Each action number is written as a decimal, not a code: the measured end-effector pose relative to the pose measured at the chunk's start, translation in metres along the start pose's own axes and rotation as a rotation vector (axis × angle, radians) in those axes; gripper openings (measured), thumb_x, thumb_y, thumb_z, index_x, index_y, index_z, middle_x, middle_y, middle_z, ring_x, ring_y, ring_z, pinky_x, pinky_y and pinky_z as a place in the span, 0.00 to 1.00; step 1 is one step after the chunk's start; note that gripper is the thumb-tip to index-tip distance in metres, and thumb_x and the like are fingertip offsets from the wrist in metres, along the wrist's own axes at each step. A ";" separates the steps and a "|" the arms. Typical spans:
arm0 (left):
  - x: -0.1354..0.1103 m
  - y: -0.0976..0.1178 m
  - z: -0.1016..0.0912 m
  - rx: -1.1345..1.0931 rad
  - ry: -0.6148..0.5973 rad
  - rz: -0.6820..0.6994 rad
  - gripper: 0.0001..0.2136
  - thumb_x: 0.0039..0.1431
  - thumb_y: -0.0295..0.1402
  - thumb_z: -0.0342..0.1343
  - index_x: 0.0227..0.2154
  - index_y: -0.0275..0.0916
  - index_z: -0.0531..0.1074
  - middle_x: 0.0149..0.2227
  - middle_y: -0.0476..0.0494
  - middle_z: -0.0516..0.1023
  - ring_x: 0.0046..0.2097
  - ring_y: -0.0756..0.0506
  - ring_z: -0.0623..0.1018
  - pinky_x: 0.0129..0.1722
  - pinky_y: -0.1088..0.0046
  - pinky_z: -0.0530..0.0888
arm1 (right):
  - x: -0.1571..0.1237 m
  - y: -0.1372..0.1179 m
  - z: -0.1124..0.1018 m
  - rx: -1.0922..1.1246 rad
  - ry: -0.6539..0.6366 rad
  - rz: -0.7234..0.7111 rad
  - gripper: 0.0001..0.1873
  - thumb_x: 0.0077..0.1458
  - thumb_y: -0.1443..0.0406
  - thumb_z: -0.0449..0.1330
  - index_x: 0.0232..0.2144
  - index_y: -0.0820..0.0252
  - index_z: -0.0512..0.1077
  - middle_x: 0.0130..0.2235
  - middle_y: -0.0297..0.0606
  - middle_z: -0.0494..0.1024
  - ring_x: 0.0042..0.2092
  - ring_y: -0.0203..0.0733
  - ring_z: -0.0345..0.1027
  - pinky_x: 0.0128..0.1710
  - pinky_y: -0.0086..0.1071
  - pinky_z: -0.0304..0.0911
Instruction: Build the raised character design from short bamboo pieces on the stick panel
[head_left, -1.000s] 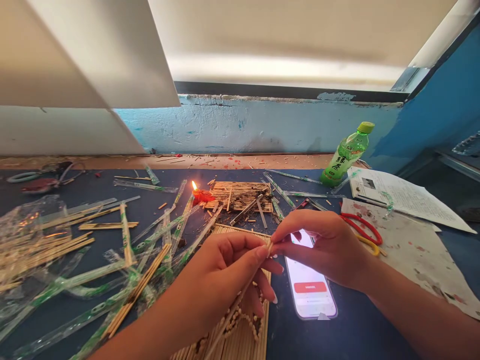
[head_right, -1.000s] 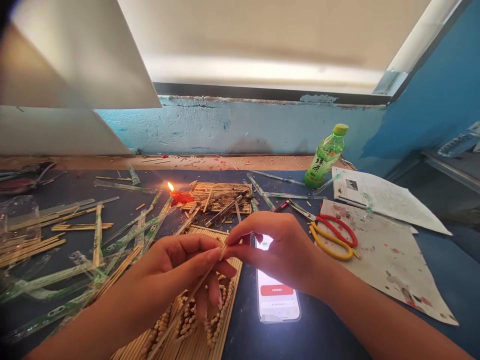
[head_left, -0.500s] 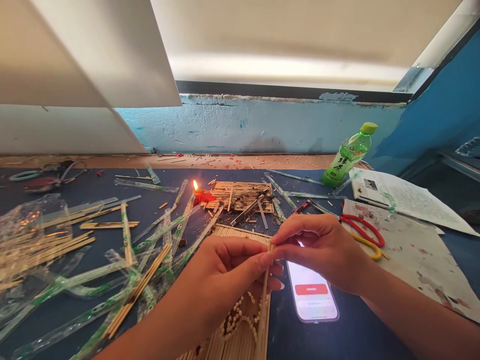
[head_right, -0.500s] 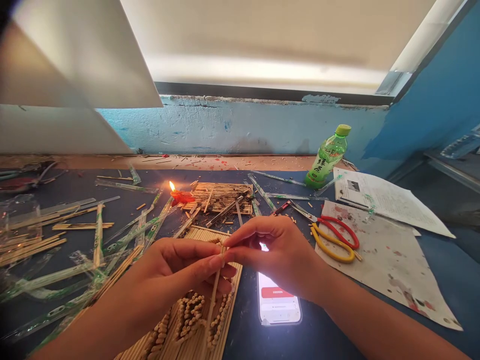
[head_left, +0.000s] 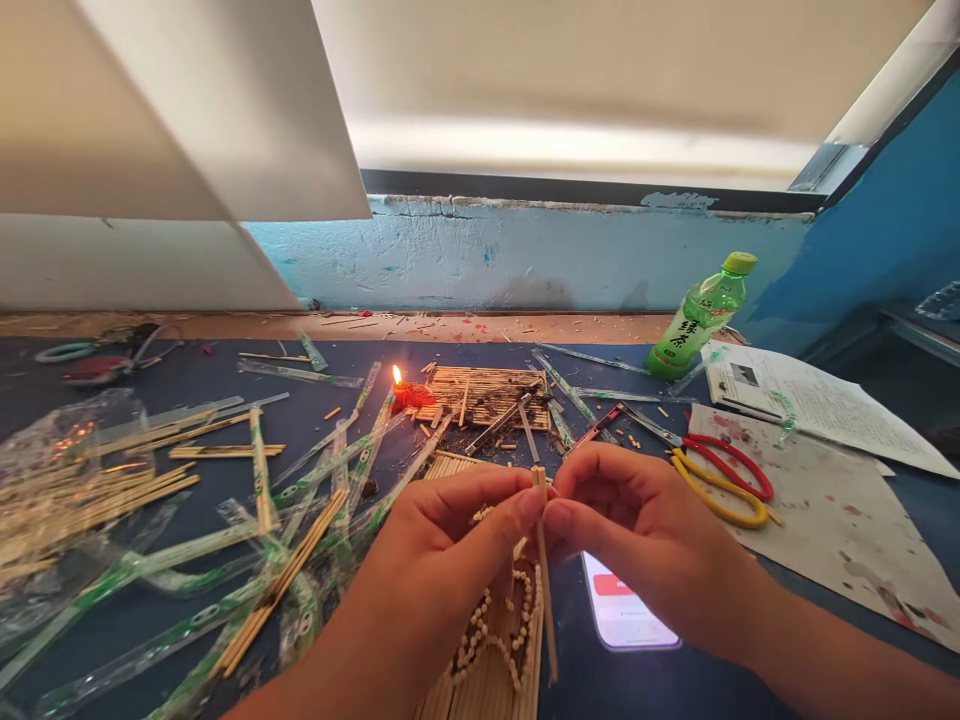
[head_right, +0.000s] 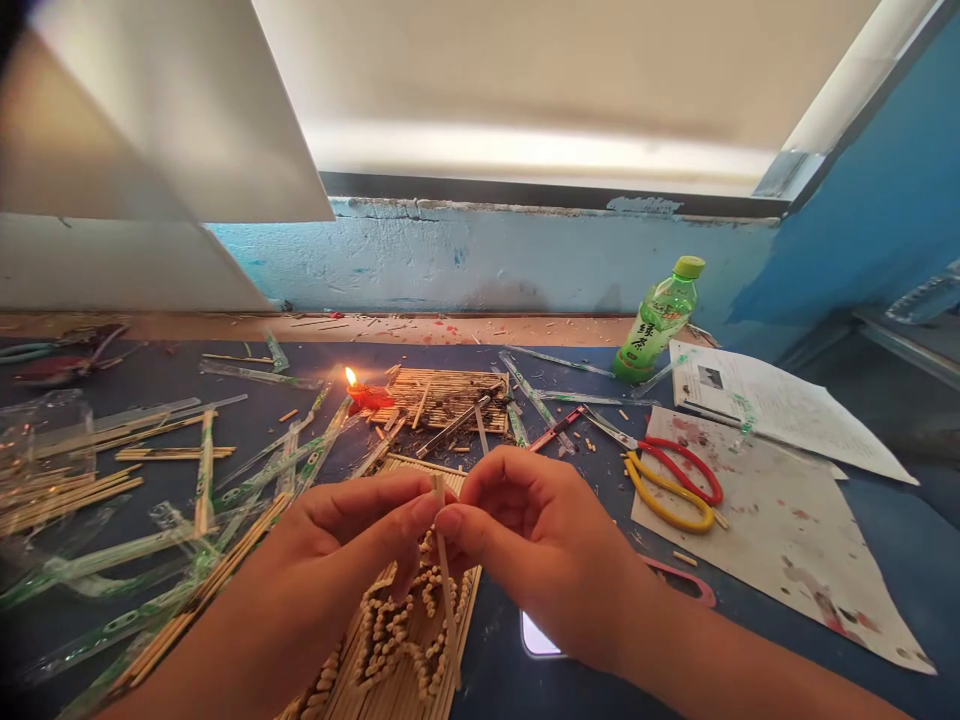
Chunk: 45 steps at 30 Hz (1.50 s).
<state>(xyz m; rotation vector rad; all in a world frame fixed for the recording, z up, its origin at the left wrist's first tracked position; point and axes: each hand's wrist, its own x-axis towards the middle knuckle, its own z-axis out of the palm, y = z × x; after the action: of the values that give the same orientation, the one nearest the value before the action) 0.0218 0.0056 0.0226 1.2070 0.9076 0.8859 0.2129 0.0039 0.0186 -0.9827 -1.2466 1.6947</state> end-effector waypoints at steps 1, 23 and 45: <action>-0.001 0.000 0.001 -0.015 0.006 0.008 0.11 0.65 0.38 0.60 0.28 0.42 0.82 0.28 0.49 0.74 0.27 0.51 0.71 0.24 0.78 0.73 | 0.000 0.002 0.001 0.046 0.007 0.007 0.13 0.52 0.62 0.75 0.33 0.60 0.74 0.31 0.34 0.80 0.35 0.38 0.77 0.39 0.31 0.73; 0.001 0.013 -0.007 0.206 0.023 0.129 0.07 0.62 0.34 0.61 0.32 0.44 0.85 0.29 0.47 0.81 0.27 0.51 0.73 0.24 0.79 0.72 | 0.007 0.004 -0.005 0.010 0.034 -0.072 0.06 0.56 0.64 0.72 0.38 0.54 0.84 0.31 0.32 0.84 0.31 0.29 0.75 0.32 0.19 0.70; 0.003 0.004 -0.004 0.040 0.051 -0.079 0.08 0.63 0.38 0.63 0.40 0.45 0.86 0.26 0.50 0.80 0.29 0.51 0.75 0.30 0.79 0.73 | 0.000 0.007 -0.009 -0.798 0.192 -0.635 0.16 0.59 0.72 0.66 0.46 0.47 0.82 0.44 0.27 0.86 0.44 0.35 0.81 0.46 0.29 0.75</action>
<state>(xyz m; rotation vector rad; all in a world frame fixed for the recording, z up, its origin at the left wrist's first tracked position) 0.0191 0.0099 0.0260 1.1792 1.0112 0.8420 0.2200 0.0058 0.0095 -0.9935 -1.8921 0.5870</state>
